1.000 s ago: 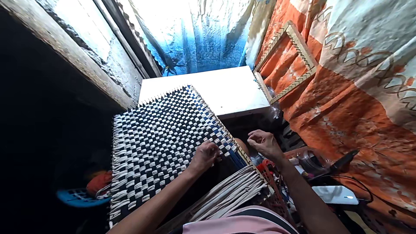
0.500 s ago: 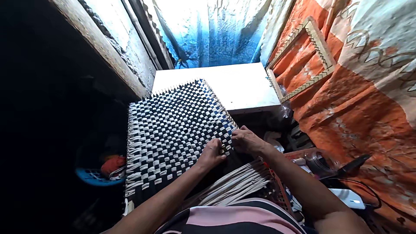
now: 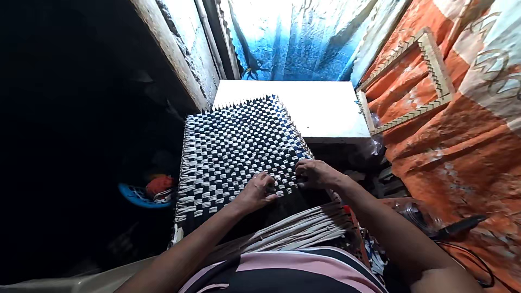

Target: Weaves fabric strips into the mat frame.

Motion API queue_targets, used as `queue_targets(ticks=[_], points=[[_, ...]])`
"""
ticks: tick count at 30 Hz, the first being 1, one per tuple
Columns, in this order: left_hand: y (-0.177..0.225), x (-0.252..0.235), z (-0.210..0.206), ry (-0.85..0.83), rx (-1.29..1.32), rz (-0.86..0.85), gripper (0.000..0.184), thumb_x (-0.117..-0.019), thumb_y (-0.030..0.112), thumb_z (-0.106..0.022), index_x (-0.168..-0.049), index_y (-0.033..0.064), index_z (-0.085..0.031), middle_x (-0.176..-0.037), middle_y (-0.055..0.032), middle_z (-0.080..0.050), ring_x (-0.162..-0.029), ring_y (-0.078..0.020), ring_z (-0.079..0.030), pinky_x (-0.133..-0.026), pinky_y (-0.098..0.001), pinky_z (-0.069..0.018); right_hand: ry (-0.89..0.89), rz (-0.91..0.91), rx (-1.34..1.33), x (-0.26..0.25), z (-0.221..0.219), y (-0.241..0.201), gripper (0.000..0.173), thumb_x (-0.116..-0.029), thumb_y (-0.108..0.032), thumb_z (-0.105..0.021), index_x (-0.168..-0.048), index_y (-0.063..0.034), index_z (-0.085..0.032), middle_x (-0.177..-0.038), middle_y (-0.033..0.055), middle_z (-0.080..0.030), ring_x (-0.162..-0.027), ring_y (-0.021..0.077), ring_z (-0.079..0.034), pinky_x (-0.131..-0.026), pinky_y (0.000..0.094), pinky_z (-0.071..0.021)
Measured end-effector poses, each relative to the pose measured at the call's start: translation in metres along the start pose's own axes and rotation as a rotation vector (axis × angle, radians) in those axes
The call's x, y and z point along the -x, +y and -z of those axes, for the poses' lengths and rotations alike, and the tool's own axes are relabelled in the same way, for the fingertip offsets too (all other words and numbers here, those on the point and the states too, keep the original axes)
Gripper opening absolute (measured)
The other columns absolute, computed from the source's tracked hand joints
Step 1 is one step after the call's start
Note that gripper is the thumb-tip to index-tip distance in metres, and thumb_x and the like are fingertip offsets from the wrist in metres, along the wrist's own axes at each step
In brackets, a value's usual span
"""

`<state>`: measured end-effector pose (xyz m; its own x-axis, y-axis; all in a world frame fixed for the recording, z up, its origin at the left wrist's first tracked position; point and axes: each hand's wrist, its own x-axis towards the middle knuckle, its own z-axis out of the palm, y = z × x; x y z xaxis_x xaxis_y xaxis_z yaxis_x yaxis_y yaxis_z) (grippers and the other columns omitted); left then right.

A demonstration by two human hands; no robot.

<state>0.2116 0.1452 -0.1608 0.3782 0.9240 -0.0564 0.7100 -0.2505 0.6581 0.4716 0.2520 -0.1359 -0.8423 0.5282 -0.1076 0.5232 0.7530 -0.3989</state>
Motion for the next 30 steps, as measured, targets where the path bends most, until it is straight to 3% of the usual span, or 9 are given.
queue_targets(ticks=[3, 6, 11, 14, 16, 18, 20, 25, 30], points=[[0.000, 0.013, 0.032, -0.098, -0.044, 0.086, 0.048, -0.0950, 0.028, -0.073, -0.132, -0.0010, -0.061, -0.130, -0.0238, -0.061, -0.121, -0.0358, -0.061, -0.105, -0.0503, -0.0486, -0.022, 0.017, 0.029, 0.004, 0.007, -0.010, 0.040, -0.0815, -0.039, -0.081, -0.107, -0.0088, -0.074, -0.116, 0.0106, -0.068, -0.109, 0.0273, -0.066, -0.090, 0.0504, -0.0555], [-0.011, 0.043, 0.054, -0.113, -0.147, 0.195, 0.050, -0.0929, 0.025, -0.076, -0.135, 0.0017, -0.060, -0.131, -0.0242, -0.060, -0.122, -0.0400, -0.060, -0.104, -0.0561, -0.0482, -0.021, 0.026, 0.127, 0.006, -0.003, -0.025, 0.055, -0.0787, -0.048, -0.081, -0.116, -0.0087, -0.071, -0.128, 0.0131, -0.064, -0.121, 0.0298, -0.061, -0.097, 0.0493, -0.0541], [-0.049, 0.114, 0.071, 0.094, -0.147, 0.209, 0.045, -0.0952, 0.027, -0.073, -0.130, -0.0002, -0.064, -0.128, -0.0243, -0.064, -0.120, -0.0399, -0.062, -0.104, -0.0578, -0.0485, -0.001, 0.043, 0.178, -0.006, -0.017, -0.023, 0.037, -0.0896, -0.038, -0.074, -0.104, -0.0043, -0.072, -0.117, 0.0140, -0.068, -0.113, 0.0322, -0.065, -0.090, 0.0503, -0.0556], [-0.068, 0.153, 0.075, 0.287, -0.137, 0.273, 0.041, -0.0958, 0.028, -0.072, -0.125, -0.0003, -0.067, -0.127, -0.0225, -0.066, -0.122, -0.0381, -0.062, -0.105, -0.0572, -0.0484, 0.014, 0.060, 0.124, -0.013, -0.009, -0.024, 0.033, -0.0867, -0.037, -0.077, -0.100, -0.0065, -0.075, -0.107, 0.0117, -0.070, -0.104, 0.0307, -0.067, -0.086, 0.0514, -0.0558], [-0.074, 0.173, 0.076, 0.388, -0.101, 0.334, 0.041, -0.0962, 0.030, -0.071, -0.123, -0.0007, -0.068, -0.127, -0.0217, -0.065, -0.122, -0.0358, -0.062, -0.104, -0.0542, -0.0485, 0.013, 0.066, 0.076, -0.014, -0.003, -0.031, 0.039, -0.0867, -0.043, -0.074, -0.107, -0.0102, -0.075, -0.114, 0.0100, -0.070, -0.109, 0.0290, -0.066, -0.088, 0.0524, -0.0549], [-0.077, 0.186, 0.071, 0.457, -0.064, 0.363, 0.041, -0.0963, 0.032, -0.071, -0.122, 0.0002, -0.069, -0.127, -0.0202, -0.066, -0.120, -0.0326, -0.063, -0.104, -0.0511, -0.0491, -0.031, 0.038, 0.092, -0.016, -0.004, -0.043, 0.057, -0.0854, -0.055, -0.072, -0.120, -0.0099, -0.071, -0.131, 0.0132, -0.065, -0.121, 0.0323, -0.062, -0.094, 0.0556, -0.0531], [-0.078, 0.192, 0.065, 0.474, -0.050, 0.352, 0.040, -0.0959, 0.030, -0.071, -0.123, 0.0000, -0.069, -0.130, -0.0205, -0.066, -0.126, -0.0320, -0.061, -0.108, -0.0485, -0.0475, -0.071, 0.010, 0.136, -0.022, -0.013, -0.052, 0.062, -0.0826, -0.054, -0.076, -0.123, -0.0073, -0.067, -0.140, 0.0180, -0.058, -0.128, 0.0375, -0.057, -0.097, 0.0586, -0.0516], [-0.079, 0.194, 0.062, 0.521, -0.020, 0.337, 0.037, -0.0977, 0.028, -0.069, -0.122, 0.0003, -0.069, -0.132, -0.0171, -0.065, -0.129, -0.0274, -0.059, -0.111, -0.0449, -0.0461, -0.002, 0.066, 0.154, -0.035, -0.037, -0.039, 0.042, -0.0877, -0.040, -0.073, -0.111, -0.0058, -0.068, -0.126, 0.0155, -0.067, -0.119, 0.0383, -0.063, -0.087, 0.0595, -0.0545], [-0.090, 0.197, 0.057, 0.646, 0.010, 0.344, 0.031, -0.0976, 0.024, -0.068, -0.120, 0.0028, -0.072, -0.130, -0.0145, -0.067, -0.131, -0.0252, -0.058, -0.112, -0.0447, -0.0457, -0.024, 0.037, -0.004, -0.033, -0.016, -0.046, 0.052, -0.0890, -0.054, -0.068, -0.119, -0.0118, -0.070, -0.132, 0.0105, -0.065, -0.124, 0.0298, -0.061, -0.099, 0.0552, -0.0511]])
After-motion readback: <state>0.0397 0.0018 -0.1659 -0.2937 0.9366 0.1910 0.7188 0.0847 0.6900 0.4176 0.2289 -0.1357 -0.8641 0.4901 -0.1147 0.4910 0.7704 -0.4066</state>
